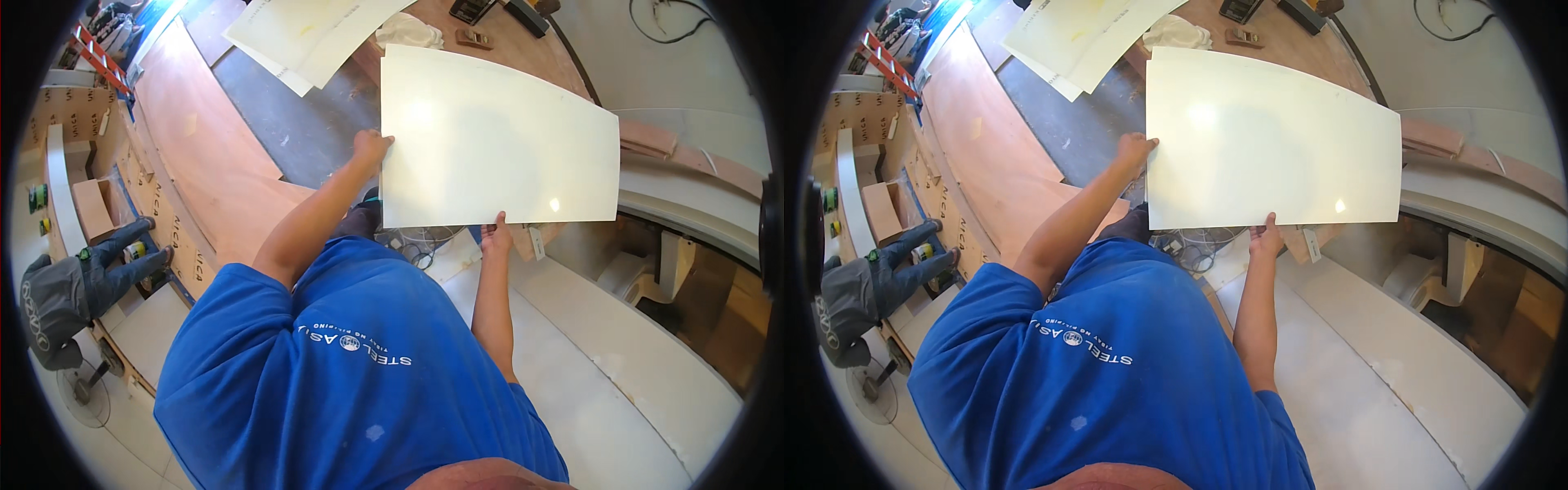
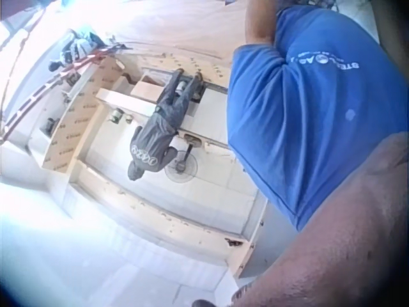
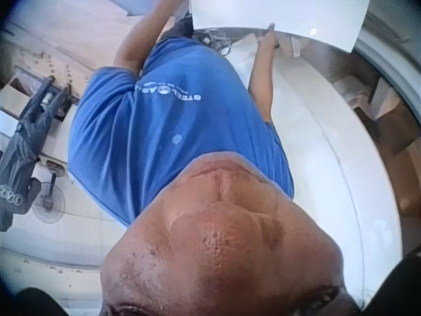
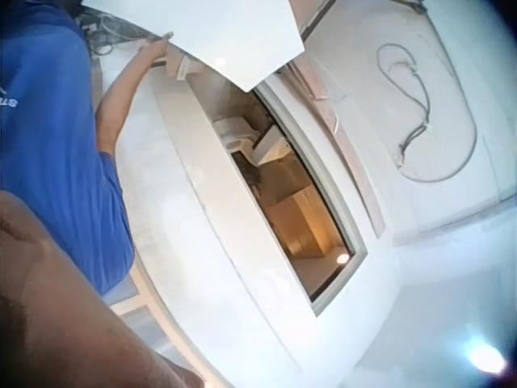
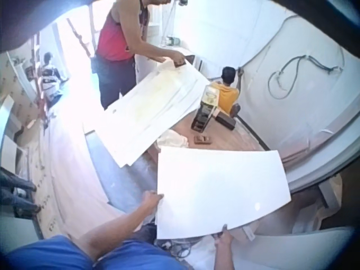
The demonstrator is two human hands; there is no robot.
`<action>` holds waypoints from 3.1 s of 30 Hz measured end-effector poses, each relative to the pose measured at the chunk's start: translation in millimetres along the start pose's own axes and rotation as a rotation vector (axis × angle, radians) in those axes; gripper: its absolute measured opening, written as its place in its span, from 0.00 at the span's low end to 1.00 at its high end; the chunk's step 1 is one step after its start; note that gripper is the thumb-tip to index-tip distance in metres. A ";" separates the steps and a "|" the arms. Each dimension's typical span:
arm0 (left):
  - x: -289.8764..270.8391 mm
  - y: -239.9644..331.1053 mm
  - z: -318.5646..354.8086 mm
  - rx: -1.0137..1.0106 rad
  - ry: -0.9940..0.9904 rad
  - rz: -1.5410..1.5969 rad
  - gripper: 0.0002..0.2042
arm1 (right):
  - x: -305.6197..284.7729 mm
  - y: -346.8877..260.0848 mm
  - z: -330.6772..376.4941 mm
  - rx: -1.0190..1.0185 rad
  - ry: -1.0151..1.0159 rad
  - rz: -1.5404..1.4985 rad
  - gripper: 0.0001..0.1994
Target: The person applies adhesive strips to the edges of a wooden panel, pressing them down by hand and trimming the excess with a small cutter.
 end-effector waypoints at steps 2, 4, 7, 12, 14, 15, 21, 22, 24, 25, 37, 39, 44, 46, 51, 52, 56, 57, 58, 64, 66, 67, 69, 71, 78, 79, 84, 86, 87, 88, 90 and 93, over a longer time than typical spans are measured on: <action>-5.0 1.2 -3.2 -0.014 -0.002 -0.111 0.16 | 1.9 -0.7 -0.3 0.019 0.005 -0.013 0.13; -8.0 7.8 -6.1 0.026 -0.024 -0.149 0.15 | 2.7 0.5 0.8 0.044 0.004 -0.020 0.13; -1.1 28.3 1.3 0.079 -0.084 -0.199 0.14 | -1.8 -3.6 9.3 0.057 -0.010 -0.017 0.13; -62.1 33.5 -34.4 -0.011 -0.232 -0.031 0.11 | 28.9 34.3 44.4 0.074 -0.124 0.038 0.11; -100.4 26.3 -54.3 -0.048 -0.298 0.002 0.15 | 42.4 52.5 64.4 0.088 -0.187 0.045 0.11; -101.6 32.1 -47.7 -0.076 -0.356 0.076 0.14 | 40.7 54.9 79.5 0.088 -0.172 0.034 0.11; -114.7 36.7 -36.5 0.029 -0.309 0.100 0.08 | 33.5 49.0 89.2 0.050 -0.142 0.062 0.15; -110.4 31.1 -39.6 0.077 -0.303 0.101 0.07 | 28.9 41.9 82.3 -0.027 -0.118 -0.064 0.14; -101.0 24.7 -44.8 0.148 -0.208 0.014 0.07 | 14.2 17.3 59.5 -0.183 0.051 -0.019 0.15; -103.4 23.5 -46.6 0.180 -0.159 -0.028 0.08 | 6.4 8.0 47.9 -0.237 0.155 -0.059 0.15; -101.7 24.1 -30.2 0.303 -0.079 0.014 0.09 | 26.5 -55.2 65.6 -0.858 -0.043 1.596 0.39; -99.3 22.2 -30.3 0.298 -0.066 -0.016 0.10 | 41.2 -41.0 70.1 -0.895 0.030 1.624 0.40; -100.3 11.7 -31.7 0.355 -0.075 0.022 0.11 | 68.5 -43.5 60.2 -0.910 -0.035 1.641 0.41; -96.1 11.5 -36.7 0.367 -0.064 0.038 0.11 | 75.4 -50.2 46.7 -0.932 -0.041 1.631 0.41; -91.8 14.7 -33.5 0.297 -0.030 0.008 0.11 | 73.4 -101.5 -6.0 -0.916 0.009 1.675 0.38; -94.9 16.0 -35.9 0.318 -0.007 -0.032 0.11 | 71.8 -119.5 -19.6 -0.907 0.020 1.685 0.37; -94.8 13.3 -37.2 0.264 0.035 -0.105 0.10 | 26.6 -199.4 -119.4 -0.789 0.311 1.624 0.41; -92.9 19.9 -28.6 0.217 0.046 -0.105 0.10 | 17.4 -222.4 -140.0 -0.726 0.339 1.607 0.42; -90.4 25.7 -23.3 0.206 0.016 -0.112 0.10 | 8.6 -247.0 -164.5 -0.679 0.387 1.573 0.43; -101.0 44.5 -11.1 0.086 0.027 -0.083 0.07 | 34.3 -352.1 -250.0 -0.670 0.409 1.363 0.44; -91.1 50.5 -9.0 0.047 0.026 -0.076 0.07 | 32.4 -371.0 -279.7 -0.823 0.385 1.298 0.40; -86.2 53.9 -7.1 0.029 0.031 -0.071 0.07 | 33.1 -375.4 -291.0 -0.835 0.391 1.262 0.38; -82.9 56.6 -6.7 0.023 0.030 -0.043 0.07 | 30.2 -386.1 -318.5 -0.739 0.212 1.041 0.35; -78.0 57.4 -13.0 0.015 0.046 -0.002 0.08 | 20.0 -394.5 -337.1 -0.679 0.096 0.898 0.29; -81.7 75.8 -36.9 0.020 0.070 -0.102 0.12 | 20.8 -396.8 -344.7 -0.763 0.068 0.937 0.27; -83.9 72.2 -49.2 -0.001 0.018 -0.097 0.11 | 1.3 -412.7 -351.1 -0.752 0.165 1.153 0.29; -72.4 79.7 -19.4 0.167 0.140 -0.255 0.14 | 33.1 -358.3 -261.1 -0.899 0.710 1.252 0.34; -91.5 65.0 -30.5 0.083 0.133 -0.212 0.15 | 13.7 -317.3 -225.3 -1.195 0.615 1.135 0.31; -92.1 66.9 -31.9 0.066 0.084 -0.093 0.16 | 3.7 -294.4 -196.8 -1.219 0.568 1.130 0.30; -78.7 72.8 -27.1 0.047 0.026 0.023 0.18 | -11.6 -271.9 -170.0 -1.168 0.549 1.138 0.29; -81.4 78.8 -25.5 -0.003 -0.063 0.131 0.21 | -33.4 -224.5 -120.9 -1.004 0.578 1.150 0.27; -89.7 71.7 -34.7 -0.081 -0.151 0.106 0.24 | -78.9 -166.2 -97.4 -0.510 0.373 0.712 0.25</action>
Point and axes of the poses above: each hand's wrist, its own z-axis away from the middle knuckle, its own x-axis out of the palm, y = z × x, the point moved 2 cm from there along -z, towards the middle knuckle, and after that the axes turned 3 degrees about -z, right-handed, at the moved point
